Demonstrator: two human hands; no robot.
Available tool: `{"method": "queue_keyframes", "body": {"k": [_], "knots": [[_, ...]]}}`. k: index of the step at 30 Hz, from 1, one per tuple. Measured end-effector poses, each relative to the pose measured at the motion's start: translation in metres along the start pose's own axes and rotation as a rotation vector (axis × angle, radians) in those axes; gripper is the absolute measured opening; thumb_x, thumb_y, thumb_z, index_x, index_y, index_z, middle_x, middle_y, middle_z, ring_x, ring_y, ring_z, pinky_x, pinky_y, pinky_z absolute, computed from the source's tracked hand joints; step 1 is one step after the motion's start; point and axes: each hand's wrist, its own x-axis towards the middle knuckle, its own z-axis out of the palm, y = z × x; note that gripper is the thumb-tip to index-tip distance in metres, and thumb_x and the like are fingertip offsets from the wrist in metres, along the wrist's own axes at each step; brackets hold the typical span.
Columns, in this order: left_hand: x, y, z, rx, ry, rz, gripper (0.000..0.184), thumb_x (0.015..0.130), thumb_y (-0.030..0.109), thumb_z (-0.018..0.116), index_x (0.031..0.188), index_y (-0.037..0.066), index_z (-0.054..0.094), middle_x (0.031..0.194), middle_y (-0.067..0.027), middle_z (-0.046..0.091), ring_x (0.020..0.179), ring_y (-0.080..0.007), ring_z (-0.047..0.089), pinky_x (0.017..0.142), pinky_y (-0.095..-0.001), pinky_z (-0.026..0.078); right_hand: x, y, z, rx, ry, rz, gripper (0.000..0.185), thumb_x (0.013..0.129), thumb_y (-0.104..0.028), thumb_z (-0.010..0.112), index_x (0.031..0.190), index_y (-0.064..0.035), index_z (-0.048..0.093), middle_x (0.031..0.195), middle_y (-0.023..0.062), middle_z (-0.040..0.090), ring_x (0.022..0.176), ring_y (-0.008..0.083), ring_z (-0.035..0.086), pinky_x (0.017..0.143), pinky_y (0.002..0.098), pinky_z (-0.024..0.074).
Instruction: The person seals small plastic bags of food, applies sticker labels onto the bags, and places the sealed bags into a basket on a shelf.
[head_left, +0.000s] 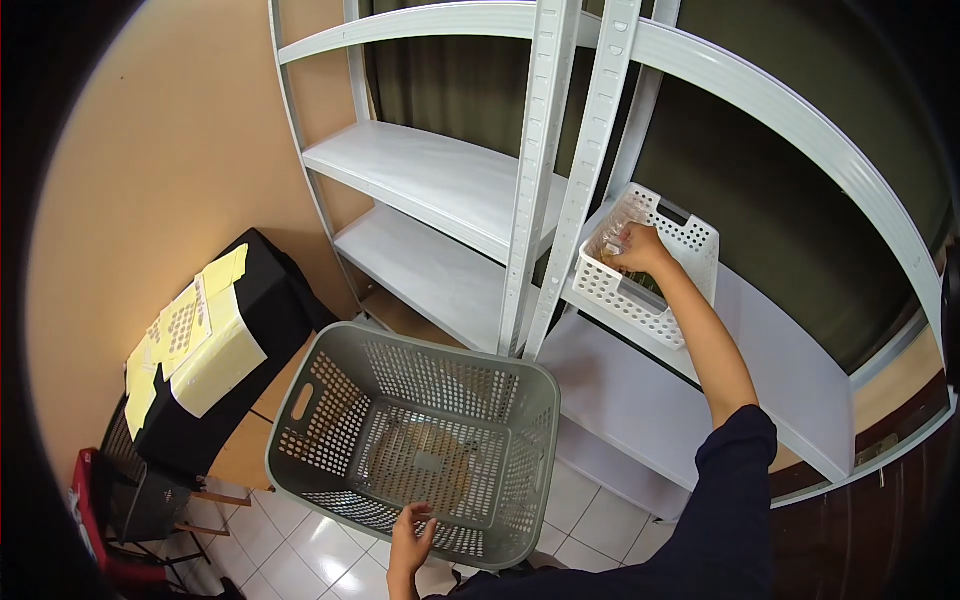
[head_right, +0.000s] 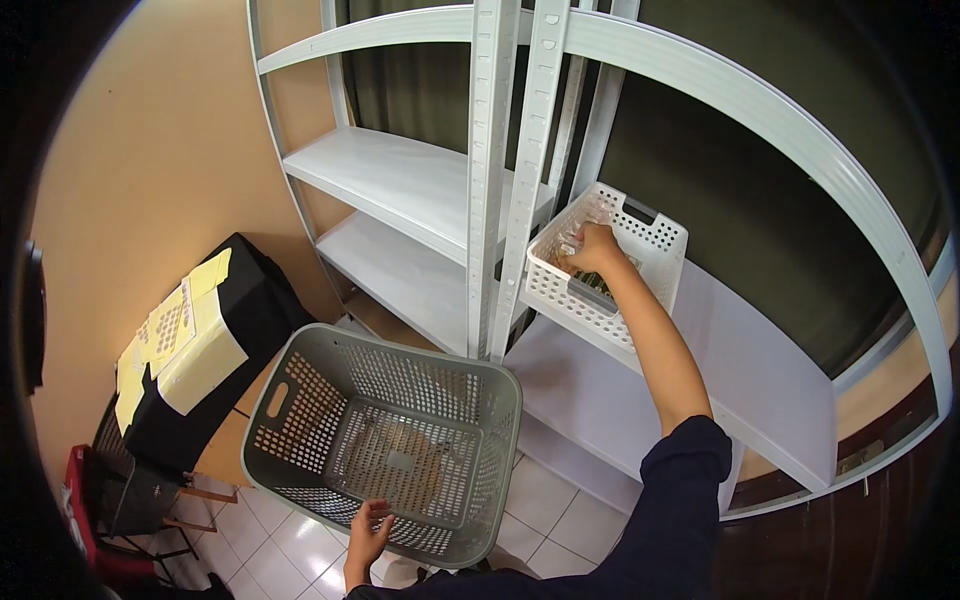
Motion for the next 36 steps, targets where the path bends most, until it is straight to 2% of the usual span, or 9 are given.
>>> {"method": "queue_keyframes", "body": {"k": [4, 8, 10, 14, 22, 27, 32, 33, 36], "knots": [[-0.004, 0.003, -0.009, -0.029, -0.006, -0.015, 0.027, 0.073, 0.005, 0.059, 0.098, -0.002, 0.049, 0.092, -0.0125, 0.058, 0.08, -0.0197, 0.059, 0.075, -0.0317, 0.046, -0.015, -0.013, -0.016, -0.012, 0.016, 0.011, 0.057, 0.046, -0.022, 0.078, 0.089, 0.0047, 0.053, 0.078, 0.0156, 0.06, 0.067, 0.0234, 0.06, 0.061, 0.0287, 0.0496], [-0.007, 0.004, -0.03, -0.042, 0.0, 0.035, 0.024, 0.076, 0.004, 0.057, 0.098, -0.001, 0.049, 0.092, -0.0118, 0.059, 0.084, -0.0184, 0.058, 0.072, -0.0284, 0.046, -0.054, -0.056, -0.051, 0.01, 0.541, -0.134, 0.035, 0.06, -0.013, 0.071, 0.088, 0.0014, 0.055, 0.083, 0.0161, 0.059, 0.08, 0.0279, 0.058, 0.072, 0.034, 0.0459], [-0.013, 0.005, -0.043, -0.078, 0.065, 0.055, 0.022, 0.077, 0.004, 0.056, 0.098, -0.001, 0.05, 0.089, -0.0111, 0.06, 0.081, -0.0177, 0.058, 0.071, -0.0278, 0.046, -0.077, -0.09, -0.054, 0.203, 0.881, -0.309, 0.026, 0.066, -0.01, 0.067, 0.088, 0.0002, 0.056, 0.078, 0.0121, 0.058, 0.076, 0.0232, 0.057, 0.069, 0.0329, 0.0455], [-0.035, -0.004, -0.083, -0.116, 0.176, 0.031, 0.016, 0.082, 0.006, 0.05, 0.096, 0.0, 0.053, 0.07, -0.0094, 0.059, 0.067, -0.0155, 0.057, 0.063, -0.026, 0.044, -0.153, -0.186, 0.005, 0.518, 1.055, -0.397, 0.011, 0.073, -0.006, 0.062, 0.079, -0.0016, 0.054, 0.069, 0.0047, 0.054, 0.065, 0.0147, 0.05, 0.06, 0.0268, 0.0407], [-0.116, -0.077, -0.189, -0.08, 0.414, -0.094, 0.014, 0.084, 0.011, 0.047, 0.094, 0.003, 0.055, 0.058, -0.0065, 0.049, 0.051, -0.0125, 0.044, 0.049, -0.0257, 0.036, -0.34, -0.39, 0.217, 0.964, -0.061, -0.464, 0.005, 0.077, -0.002, 0.053, 0.08, -0.0023, 0.057, 0.068, 0.0079, 0.057, 0.059, 0.0165, 0.053, 0.055, 0.0268, 0.0416], [-0.187, -0.13, -0.256, -0.04, 0.716, -0.213, 0.017, 0.083, 0.007, 0.047, 0.1, 0.003, 0.051, 0.059, -0.0051, 0.046, 0.055, -0.0132, 0.044, 0.051, -0.0258, 0.037, -0.44, -0.472, 0.282, 1.041, -0.519, -0.545, 0.01, 0.079, -0.004, 0.051, 0.087, -0.0029, 0.058, 0.063, 0.0078, 0.056, 0.055, 0.0182, 0.051, 0.052, 0.0277, 0.0404], [-0.241, -0.174, -0.298, -0.003, 1.03, -0.214, 0.037, 0.077, -0.002, 0.051, 0.113, 0.001, 0.041, 0.082, -0.007, 0.046, 0.058, -0.0122, 0.047, 0.055, -0.0235, 0.04, -0.468, -0.532, 0.305, 0.985, -0.637, -0.775, 0.014, 0.08, -0.003, 0.049, 0.093, -0.0027, 0.056, 0.066, 0.0103, 0.055, 0.054, 0.0212, 0.05, 0.052, 0.0294, 0.0402], [-0.249, -0.166, -0.308, -0.083, 1.01, -0.359, 0.048, 0.074, -0.006, 0.052, 0.118, 0.001, 0.035, 0.09, -0.0084, 0.043, 0.058, -0.0107, 0.047, 0.056, -0.022, 0.041, -0.468, -0.541, 0.313, 0.977, -0.644, -0.758, 0.015, 0.081, -0.003, 0.048, 0.095, -0.0027, 0.055, 0.067, 0.0114, 0.055, 0.055, 0.0223, 0.05, 0.052, 0.03, 0.0403], [-0.256, -0.182, -0.323, -0.176, 1.097, -0.41, 0.05, 0.073, -0.007, 0.052, 0.119, 0.002, 0.034, 0.09, -0.0086, 0.042, 0.057, -0.0096, 0.047, 0.054, -0.0208, 0.041, -0.459, -0.568, 0.344, 0.983, -0.664, -0.774, 0.018, 0.081, -0.002, 0.046, 0.098, -0.0026, 0.053, 0.07, 0.0135, 0.052, 0.06, 0.0244, 0.052, 0.056, 0.0309, 0.0419]]}}
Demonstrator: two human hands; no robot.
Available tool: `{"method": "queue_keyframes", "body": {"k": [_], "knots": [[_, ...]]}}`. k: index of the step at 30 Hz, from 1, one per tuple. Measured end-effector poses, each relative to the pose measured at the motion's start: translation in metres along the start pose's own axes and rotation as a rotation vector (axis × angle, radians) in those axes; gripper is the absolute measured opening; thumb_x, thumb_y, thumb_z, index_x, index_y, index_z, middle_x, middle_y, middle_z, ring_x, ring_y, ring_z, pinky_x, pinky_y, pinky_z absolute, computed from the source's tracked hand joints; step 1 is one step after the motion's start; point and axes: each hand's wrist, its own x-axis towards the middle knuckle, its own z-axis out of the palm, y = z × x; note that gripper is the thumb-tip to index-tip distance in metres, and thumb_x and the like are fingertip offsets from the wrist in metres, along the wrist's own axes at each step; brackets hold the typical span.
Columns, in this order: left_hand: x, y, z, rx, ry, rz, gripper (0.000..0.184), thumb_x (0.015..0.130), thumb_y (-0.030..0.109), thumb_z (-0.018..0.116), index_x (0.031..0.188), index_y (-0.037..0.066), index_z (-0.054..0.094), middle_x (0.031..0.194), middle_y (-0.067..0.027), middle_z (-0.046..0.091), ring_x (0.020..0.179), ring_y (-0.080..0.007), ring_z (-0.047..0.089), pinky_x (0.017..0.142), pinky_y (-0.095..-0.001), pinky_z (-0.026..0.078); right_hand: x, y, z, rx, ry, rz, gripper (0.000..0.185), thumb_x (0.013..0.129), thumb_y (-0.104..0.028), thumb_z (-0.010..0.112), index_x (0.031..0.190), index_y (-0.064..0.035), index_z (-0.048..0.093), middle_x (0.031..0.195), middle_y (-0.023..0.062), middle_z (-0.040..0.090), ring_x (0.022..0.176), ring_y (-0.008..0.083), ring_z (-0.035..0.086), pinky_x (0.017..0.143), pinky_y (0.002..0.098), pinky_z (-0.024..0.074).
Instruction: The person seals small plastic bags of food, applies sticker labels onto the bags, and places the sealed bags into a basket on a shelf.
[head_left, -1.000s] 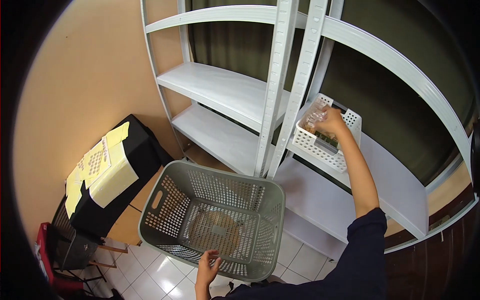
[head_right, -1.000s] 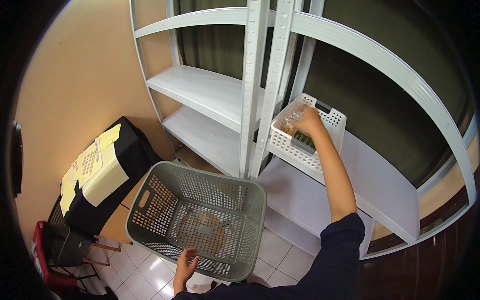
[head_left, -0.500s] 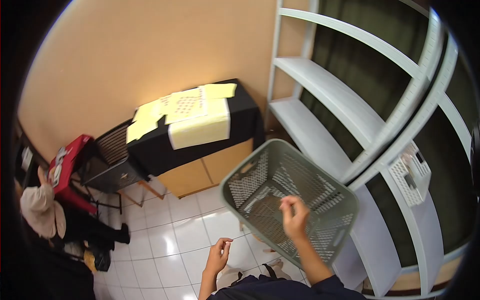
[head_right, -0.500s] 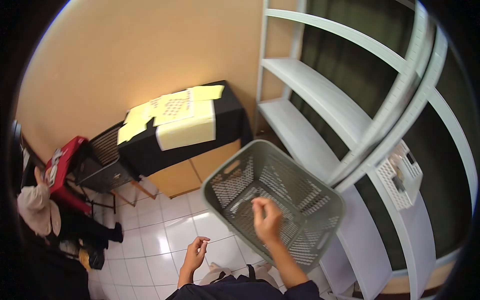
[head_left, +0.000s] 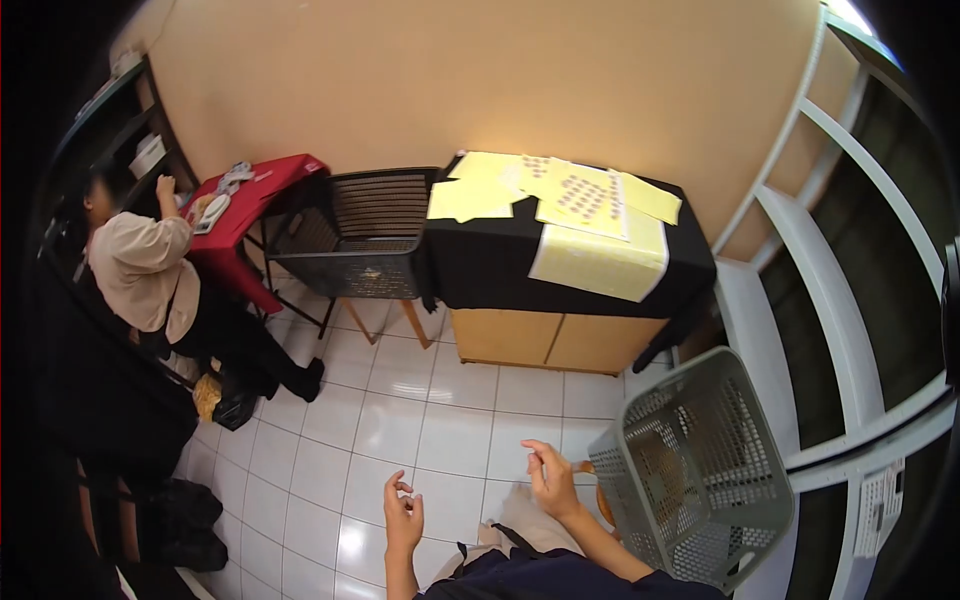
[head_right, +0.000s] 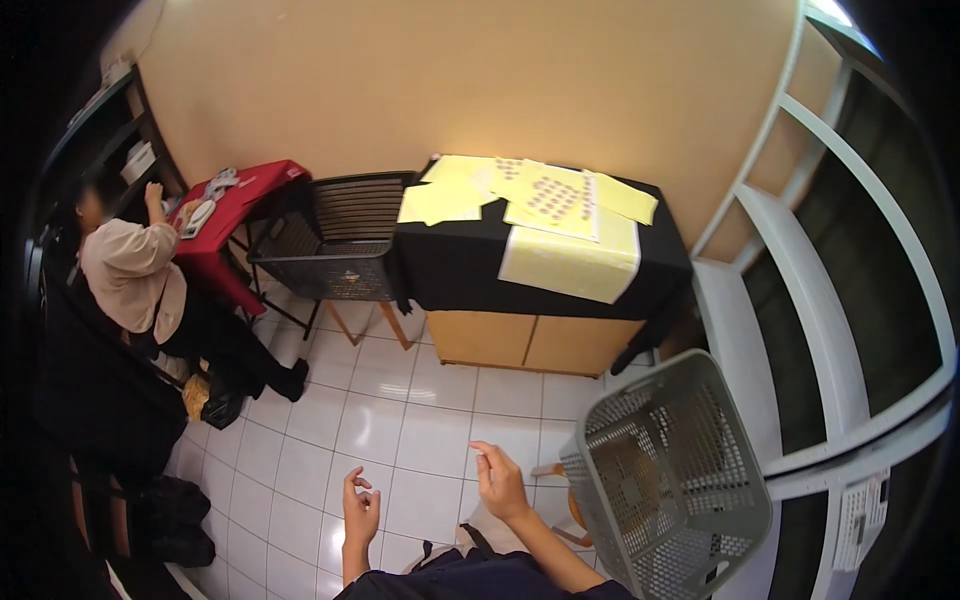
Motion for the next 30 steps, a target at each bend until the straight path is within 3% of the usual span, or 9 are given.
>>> {"method": "queue_keyframes", "body": {"k": [4, 9, 14, 16, 18, 20, 24, 25, 30], "knots": [[0.042, -0.013, -0.001, 0.073, -0.022, 0.056, 0.053, 0.07, -0.006, 0.057, 0.117, 0.002, 0.035, 0.097, -0.0116, 0.044, 0.061, -0.0107, 0.05, 0.054, -0.0196, 0.043, 0.049, 0.034, 0.023, -0.077, -0.084, 0.051, 0.027, 0.075, 0.0, 0.049, 0.102, -0.0015, 0.05, 0.082, 0.0133, 0.05, 0.072, 0.0238, 0.053, 0.065, 0.0307, 0.0446], [0.126, 0.0, -0.004, 0.097, -0.034, 0.052, 0.047, 0.067, 0.001, 0.064, 0.109, 0.003, 0.042, 0.11, -0.0117, 0.044, 0.095, -0.0236, 0.052, 0.075, -0.0331, 0.046, 0.128, 0.067, 0.057, -0.191, -0.034, 0.066, 0.044, 0.069, -0.003, 0.058, 0.111, -0.0032, 0.044, 0.1, 0.013, 0.045, 0.08, 0.0228, 0.052, 0.065, 0.0308, 0.0449], [0.236, 0.034, -0.006, 0.161, -0.068, 0.049, 0.042, 0.071, 0.006, 0.062, 0.109, 0.004, 0.043, 0.107, -0.0123, 0.047, 0.094, -0.0237, 0.053, 0.076, -0.0346, 0.044, 0.232, 0.101, 0.09, -0.076, -0.006, 0.121, 0.049, 0.072, -0.006, 0.059, 0.116, -0.0046, 0.039, 0.105, 0.011, 0.044, 0.084, 0.0208, 0.052, 0.066, 0.0303, 0.045], [0.283, 0.056, -0.003, 0.157, -0.075, 0.124, 0.039, 0.073, 0.006, 0.06, 0.109, 0.004, 0.044, 0.105, -0.0119, 0.049, 0.094, -0.0231, 0.053, 0.077, -0.0344, 0.044, 0.283, 0.12, 0.102, 0.473, 0.08, 0.472, 0.05, 0.075, -0.011, 0.061, 0.118, -0.0047, 0.037, 0.108, 0.0093, 0.044, 0.088, 0.0181, 0.051, 0.066, 0.03, 0.0453], [0.319, 0.07, -0.001, 0.16, -0.052, 0.116, 0.037, 0.073, 0.007, 0.059, 0.107, 0.003, 0.045, 0.102, -0.0116, 0.05, 0.093, -0.0226, 0.053, 0.076, -0.0336, 0.043, 0.326, 0.127, 0.11, 0.533, 0.098, 0.614, 0.053, 0.078, -0.018, 0.059, 0.122, -0.0046, 0.034, 0.116, 0.0092, 0.04, 0.094, 0.0205, 0.051, 0.069, 0.0302, 0.0453], [0.35, 0.076, 0.0, 0.089, -0.014, 0.155, 0.033, 0.073, 0.007, 0.059, 0.104, 0.003, 0.048, 0.1, -0.0105, 0.053, 0.089, -0.0206, 0.054, 0.072, -0.0314, 0.043, 0.362, 0.13, 0.118, 0.863, 0.245, 0.78, 0.059, 0.079, -0.022, 0.059, 0.125, -0.0042, 0.028, 0.117, 0.0086, 0.04, 0.1, 0.0216, 0.048, 0.075, 0.0346, 0.0438], [0.421, 0.074, -0.017, 0.03, 0.021, 0.17, 0.03, 0.073, 0.006, 0.059, 0.101, 0.004, 0.05, 0.097, -0.0085, 0.055, 0.084, -0.017, 0.054, 0.065, -0.0271, 0.042, 0.413, 0.148, 0.147, 0.858, 0.397, 0.851, 0.066, 0.078, -0.026, 0.06, 0.127, -0.0023, 0.023, 0.125, 0.0115, 0.032, 0.116, 0.0279, 0.035, 0.086, 0.0431, 0.039], [0.444, 0.074, -0.023, 0.025, 0.056, 0.172, 0.029, 0.073, 0.006, 0.059, 0.101, 0.004, 0.05, 0.096, -0.0078, 0.056, 0.081, -0.0155, 0.054, 0.063, -0.0256, 0.041, 0.423, 0.154, 0.155, 0.852, 0.412, 0.882, 0.073, 0.077, -0.029, 0.062, 0.13, -0.002, 0.019, 0.133, 0.0149, 0.021, 0.122, 0.0315, 0.026, 0.091, 0.0456, 0.0352], [0.585, 0.055, -0.032, 0.081, -0.008, 0.111, 0.026, 0.076, 0.008, 0.057, 0.101, 0.002, 0.05, 0.094, -0.0075, 0.057, 0.074, -0.0134, 0.054, 0.06, -0.0241, 0.042, 0.443, 0.178, 0.185, 0.894, 0.572, 0.951, 0.083, 0.073, -0.039, 0.064, 0.13, -0.0016, 0.017, 0.136, 0.0178, 0.011, 0.126, 0.0335, 0.016, 0.095, 0.047, 0.0298]]}}
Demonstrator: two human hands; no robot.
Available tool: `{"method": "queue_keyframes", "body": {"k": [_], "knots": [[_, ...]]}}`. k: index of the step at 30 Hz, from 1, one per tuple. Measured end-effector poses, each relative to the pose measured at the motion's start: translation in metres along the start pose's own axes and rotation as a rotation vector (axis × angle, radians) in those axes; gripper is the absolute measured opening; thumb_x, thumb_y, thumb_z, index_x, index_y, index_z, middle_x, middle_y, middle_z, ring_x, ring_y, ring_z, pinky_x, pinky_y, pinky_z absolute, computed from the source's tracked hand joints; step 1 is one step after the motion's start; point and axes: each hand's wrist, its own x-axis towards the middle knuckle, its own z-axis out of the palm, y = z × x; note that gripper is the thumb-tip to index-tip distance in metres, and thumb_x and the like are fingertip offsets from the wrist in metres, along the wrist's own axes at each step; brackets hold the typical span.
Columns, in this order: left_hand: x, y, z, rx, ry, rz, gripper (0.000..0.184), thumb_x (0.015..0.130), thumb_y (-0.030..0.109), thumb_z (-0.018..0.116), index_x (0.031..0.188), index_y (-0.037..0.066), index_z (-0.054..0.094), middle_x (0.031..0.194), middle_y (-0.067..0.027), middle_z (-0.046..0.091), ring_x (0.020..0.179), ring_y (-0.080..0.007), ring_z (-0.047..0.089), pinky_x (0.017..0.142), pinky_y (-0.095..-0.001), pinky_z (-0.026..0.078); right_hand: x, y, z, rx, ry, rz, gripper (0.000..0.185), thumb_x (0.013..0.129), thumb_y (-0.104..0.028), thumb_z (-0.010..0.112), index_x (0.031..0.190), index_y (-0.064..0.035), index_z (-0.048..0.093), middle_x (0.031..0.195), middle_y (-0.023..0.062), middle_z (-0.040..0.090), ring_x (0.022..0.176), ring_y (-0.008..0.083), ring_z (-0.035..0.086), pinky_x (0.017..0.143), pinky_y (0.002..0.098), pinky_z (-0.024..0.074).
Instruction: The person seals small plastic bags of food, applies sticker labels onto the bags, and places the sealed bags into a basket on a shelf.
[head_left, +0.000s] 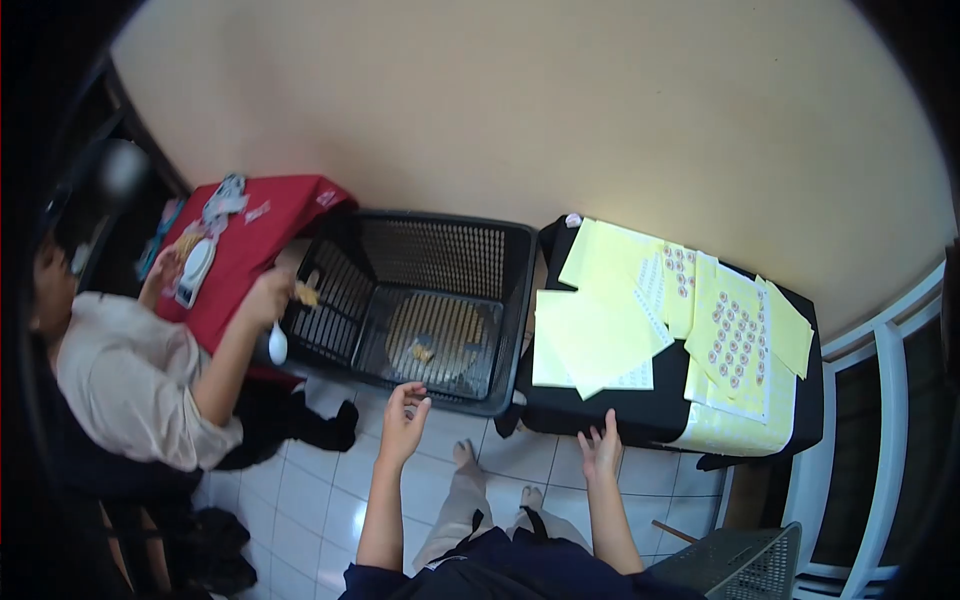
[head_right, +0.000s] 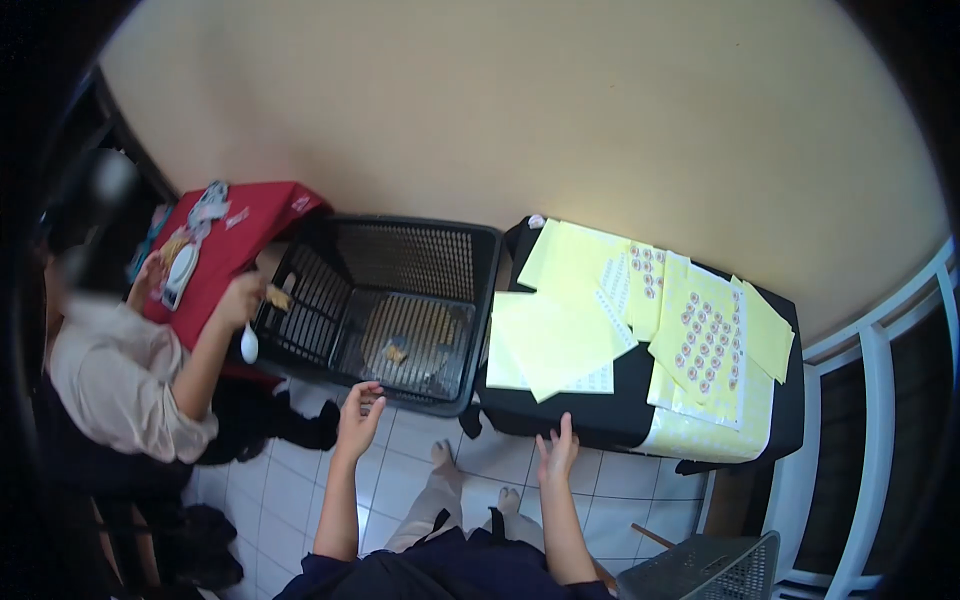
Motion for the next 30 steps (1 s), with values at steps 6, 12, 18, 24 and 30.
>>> {"method": "queue_keyframes", "body": {"k": [6, 12, 18, 24, 30], "knots": [[0.15, -0.123, 0.045, 0.113, -0.37, -0.261, 0.031, 0.074, 0.017, 0.061, 0.097, -0.001, 0.053, 0.089, -0.0127, 0.06, 0.08, -0.0203, 0.058, 0.069, -0.0293, 0.046, 0.01, 0.018, 0.025, 0.014, 0.317, -0.181, 0.07, 0.074, -0.052, 0.056, 0.124, -0.0086, 0.031, 0.123, 0.005, 0.037, 0.112, 0.0194, 0.036, 0.088, 0.0386, 0.0302], [0.216, -0.266, 0.066, 0.591, -0.489, -0.718, 0.025, 0.075, 0.021, 0.057, 0.082, -0.003, 0.058, 0.078, -0.0173, 0.06, 0.08, -0.0292, 0.058, 0.072, -0.0352, 0.046, 0.017, 0.031, 0.031, 0.132, 0.289, -0.338, 0.062, 0.084, -0.05, 0.042, 0.124, -0.004, 0.033, 0.122, 0.0095, 0.041, 0.11, 0.0208, 0.04, 0.094, 0.0346, 0.0296], [0.216, -0.286, 0.067, 0.713, -0.203, -0.545, 0.028, 0.074, 0.014, 0.057, 0.097, -0.001, 0.054, 0.096, -0.0182, 0.055, 0.093, -0.0307, 0.053, 0.082, -0.0383, 0.042, 0.016, 0.031, 0.03, 0.154, 0.197, -0.341, 0.068, 0.083, -0.054, 0.038, 0.126, -0.0012, 0.029, 0.126, 0.0116, 0.037, 0.114, 0.0233, 0.036, 0.096, 0.0361, 0.0283], [0.24, -0.307, 0.072, 0.782, -0.308, -0.638, 0.038, 0.079, 0.021, 0.054, 0.111, 0.003, 0.046, 0.116, -0.0145, 0.043, 0.108, -0.0273, 0.043, 0.091, -0.0357, 0.038, 0.011, 0.025, 0.038, 0.075, 0.303, -0.314, 0.074, 0.08, -0.057, 0.04, 0.128, -0.0022, 0.025, 0.125, 0.0136, 0.034, 0.116, 0.026, 0.035, 0.096, 0.0378, 0.0282], [0.245, -0.309, 0.097, 0.861, -0.389, -0.627, 0.067, 0.071, 0.028, 0.065, 0.122, 0.001, 0.03, 0.117, -0.0158, 0.041, 0.111, -0.0305, 0.038, 0.092, -0.0386, 0.037, 0.011, 0.025, 0.039, 0.063, 0.367, -0.272, 0.078, 0.079, -0.061, 0.036, 0.13, -0.005, 0.021, 0.128, 0.0123, 0.031, 0.118, 0.0247, 0.033, 0.097, 0.0373, 0.0287]]}}
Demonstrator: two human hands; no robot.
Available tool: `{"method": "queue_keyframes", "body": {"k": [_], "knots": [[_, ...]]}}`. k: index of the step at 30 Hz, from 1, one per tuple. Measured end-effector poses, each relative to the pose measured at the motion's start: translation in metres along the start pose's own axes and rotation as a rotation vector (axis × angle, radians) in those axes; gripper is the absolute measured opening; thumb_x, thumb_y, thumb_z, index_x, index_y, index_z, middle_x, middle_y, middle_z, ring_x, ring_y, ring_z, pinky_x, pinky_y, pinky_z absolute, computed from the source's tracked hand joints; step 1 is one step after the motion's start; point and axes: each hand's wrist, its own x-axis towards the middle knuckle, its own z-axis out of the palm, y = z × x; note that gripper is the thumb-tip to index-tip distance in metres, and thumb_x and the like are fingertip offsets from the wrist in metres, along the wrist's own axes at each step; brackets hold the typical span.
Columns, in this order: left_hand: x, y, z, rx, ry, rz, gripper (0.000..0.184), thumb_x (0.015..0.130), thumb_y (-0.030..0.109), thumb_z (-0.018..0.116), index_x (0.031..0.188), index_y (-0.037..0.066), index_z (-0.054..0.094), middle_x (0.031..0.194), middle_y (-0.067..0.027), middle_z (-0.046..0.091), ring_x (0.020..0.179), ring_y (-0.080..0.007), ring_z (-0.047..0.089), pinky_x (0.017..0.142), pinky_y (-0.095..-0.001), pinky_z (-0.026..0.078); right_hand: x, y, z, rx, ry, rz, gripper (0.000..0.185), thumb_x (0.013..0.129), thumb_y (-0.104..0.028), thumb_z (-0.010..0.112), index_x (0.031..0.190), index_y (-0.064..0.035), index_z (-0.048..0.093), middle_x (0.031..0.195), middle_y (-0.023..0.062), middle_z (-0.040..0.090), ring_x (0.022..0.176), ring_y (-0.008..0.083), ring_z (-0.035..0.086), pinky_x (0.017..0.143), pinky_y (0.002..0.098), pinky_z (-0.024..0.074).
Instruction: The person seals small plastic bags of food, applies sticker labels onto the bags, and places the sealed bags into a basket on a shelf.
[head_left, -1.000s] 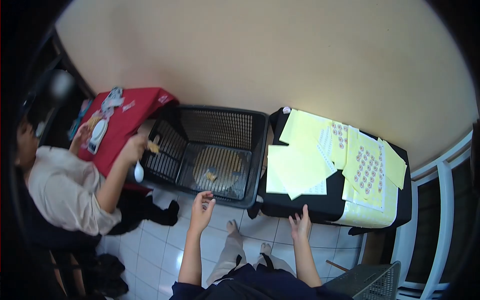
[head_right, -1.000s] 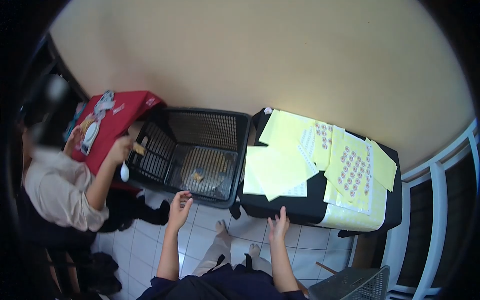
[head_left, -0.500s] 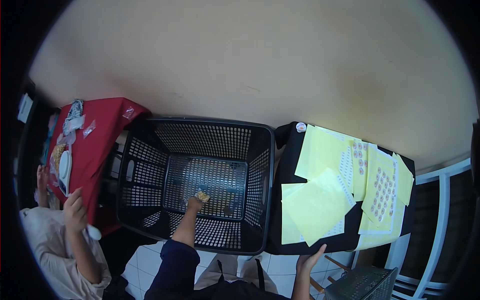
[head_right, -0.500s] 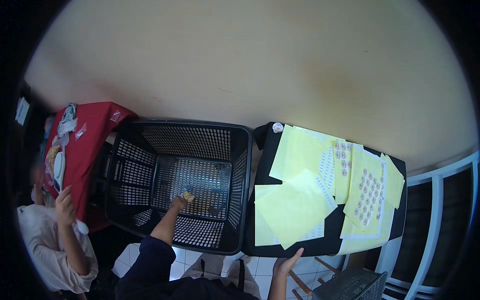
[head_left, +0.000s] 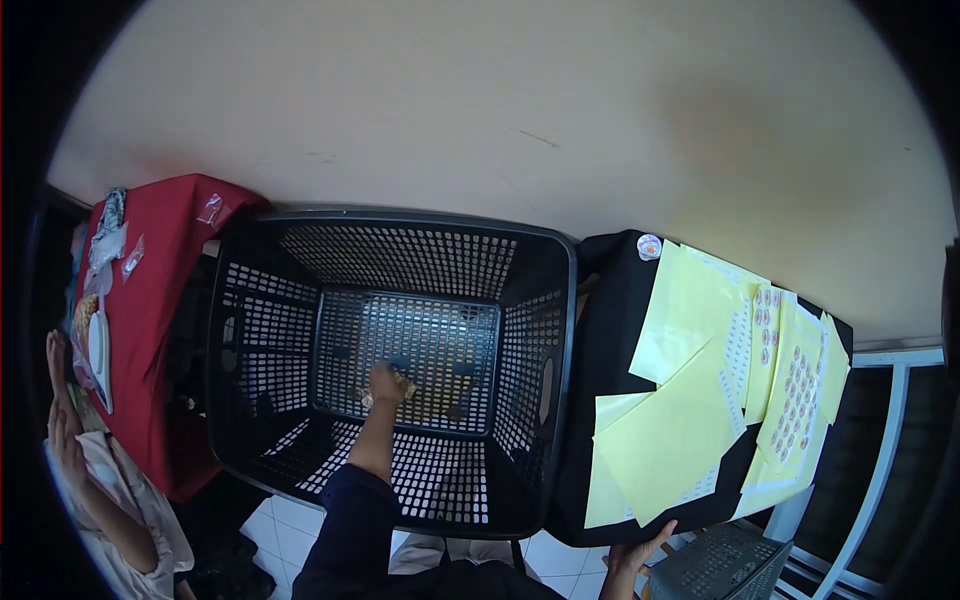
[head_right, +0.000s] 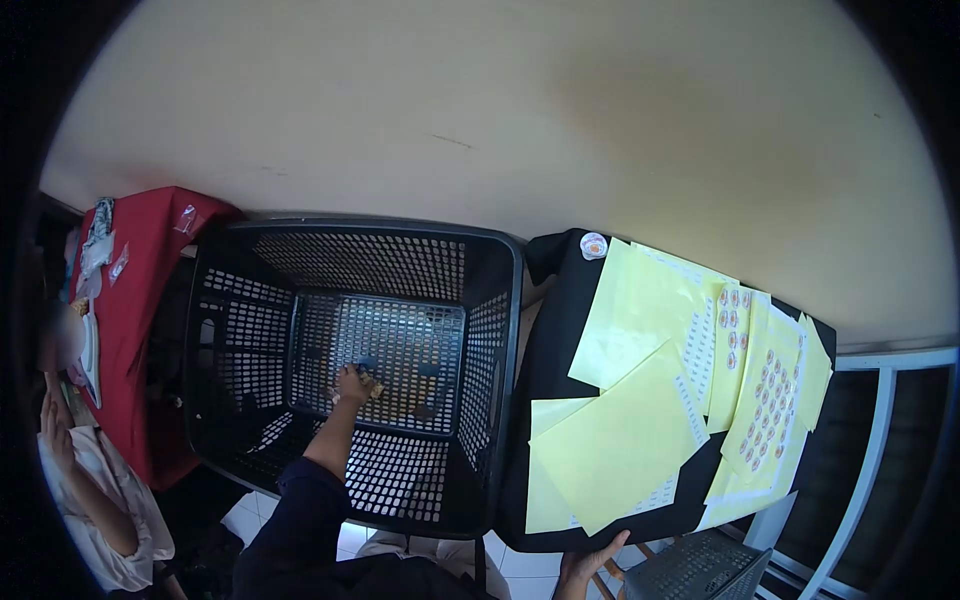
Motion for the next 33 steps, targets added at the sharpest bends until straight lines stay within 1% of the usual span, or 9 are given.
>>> {"method": "queue_keyframes", "body": {"k": [4, 8, 12, 14, 18, 26, 30, 32, 33], "knots": [[0.007, -0.001, 0.013, -0.056, -0.059, 0.045, 0.077, 0.063, 0.025, 0.073, 0.12, 0.001, 0.028, 0.112, -0.0159, 0.043, 0.108, -0.0317, 0.038, 0.092, -0.0375, 0.034, -0.003, -0.004, 0.002, -0.01, -0.025, 0.018, 0.078, 0.078, -0.062, 0.036, 0.13, -0.0052, 0.021, 0.128, 0.0125, 0.031, 0.118, 0.0251, 0.033, 0.097, 0.0379, 0.0286], [-0.004, 0.008, 0.004, 0.077, -0.012, 0.147, 0.052, 0.061, 0.026, 0.073, 0.103, 0.008, 0.049, 0.113, -0.013, 0.044, 0.111, -0.0295, 0.033, 0.092, -0.0363, 0.032, 0.001, 0.0, -0.003, 0.003, -0.03, 0.014, 0.078, 0.078, -0.062, 0.037, 0.13, -0.0052, 0.021, 0.128, 0.0127, 0.03, 0.118, 0.0253, 0.032, 0.097, 0.038, 0.0286], [-0.017, 0.012, -0.005, 0.04, -0.005, 0.253, 0.038, 0.064, 0.026, 0.07, 0.096, 0.011, 0.054, 0.113, -0.0108, 0.047, 0.109, -0.0279, 0.038, 0.091, -0.0371, 0.034, 0.0, -0.001, -0.001, 0.009, -0.028, 0.004, 0.077, 0.078, -0.061, 0.038, 0.129, -0.0052, 0.022, 0.128, 0.0127, 0.031, 0.118, 0.0253, 0.033, 0.096, 0.0378, 0.0294], [-0.007, 0.006, 0.005, -0.004, -0.15, 0.336, 0.032, 0.07, 0.021, 0.064, 0.098, 0.012, 0.053, 0.101, -0.0096, 0.055, 0.1, -0.0266, 0.049, 0.087, -0.0399, 0.037, 0.004, 0.001, -0.006, 0.008, -0.049, 0.002, 0.077, 0.078, -0.06, 0.039, 0.13, -0.0053, 0.022, 0.128, 0.0122, 0.032, 0.118, 0.0251, 0.033, 0.096, 0.038, 0.0296], [-0.004, -0.001, 0.017, 0.123, -0.128, 0.408, 0.021, 0.073, 0.017, 0.058, 0.093, 0.01, 0.056, 0.086, -0.0086, 0.061, 0.086, -0.0256, 0.058, 0.08, -0.0396, 0.042, 0.004, 0.0, -0.006, 0.035, -0.086, -0.007, 0.076, 0.079, -0.059, 0.039, 0.129, -0.0046, 0.022, 0.128, 0.0116, 0.032, 0.118, 0.0244, 0.033, 0.097, 0.0372, 0.0285], [-0.015, 0.007, 0.001, -0.319, -0.071, 0.617, 0.012, 0.076, 0.011, 0.054, 0.085, 0.003, 0.056, 0.075, -0.0136, 0.061, 0.076, -0.0243, 0.06, 0.067, -0.0317, 0.046, 0.009, -0.004, -0.017, -0.053, -0.197, -0.01, 0.065, 0.086, -0.051, 0.035, 0.127, -0.0014, 0.027, 0.128, 0.0113, 0.035, 0.117, 0.0215, 0.034, 0.098, 0.0353, 0.0256], [-0.039, 0.041, -0.052, -0.547, -0.091, 0.616, 0.013, 0.079, 0.012, 0.053, 0.087, 0.002, 0.055, 0.074, -0.0107, 0.06, 0.071, -0.018, 0.058, 0.065, -0.0281, 0.045, 0.02, -0.017, -0.041, -0.433, -0.248, 0.117, 0.076, 0.081, -0.061, 0.032, 0.13, -0.0021, 0.023, 0.13, 0.0126, 0.032, 0.119, 0.0241, 0.032, 0.095, 0.0433, 0.0274], [-0.095, 0.074, -0.113, -0.584, -0.012, 0.757, 0.013, 0.082, 0.013, 0.051, 0.088, 0.001, 0.053, 0.074, -0.0064, 0.058, 0.067, -0.0122, 0.054, 0.063, -0.0256, 0.045, 0.037, -0.042, -0.063, -0.764, -0.514, 0.396, 0.076, 0.082, -0.061, 0.031, 0.13, -0.0022, 0.023, 0.129, 0.0124, 0.033, 0.115, 0.024, 0.037, 0.09, 0.0454, 0.0327], [-0.118, 0.088, -0.138, -0.627, -0.008, 0.792, 0.014, 0.083, 0.013, 0.051, 0.088, 0.0, 0.053, 0.075, -0.0054, 0.057, 0.067, -0.0108, 0.053, 0.063, -0.0253, 0.044, 0.027, -0.073, -0.049, -1.029, -0.665, 0.513, 0.072, 0.084, -0.058, 0.031, 0.128, -0.0015, 0.027, 0.124, 0.0132, 0.04, 0.11, 0.0222, 0.043, 0.087, 0.0406, 0.0372]]}}
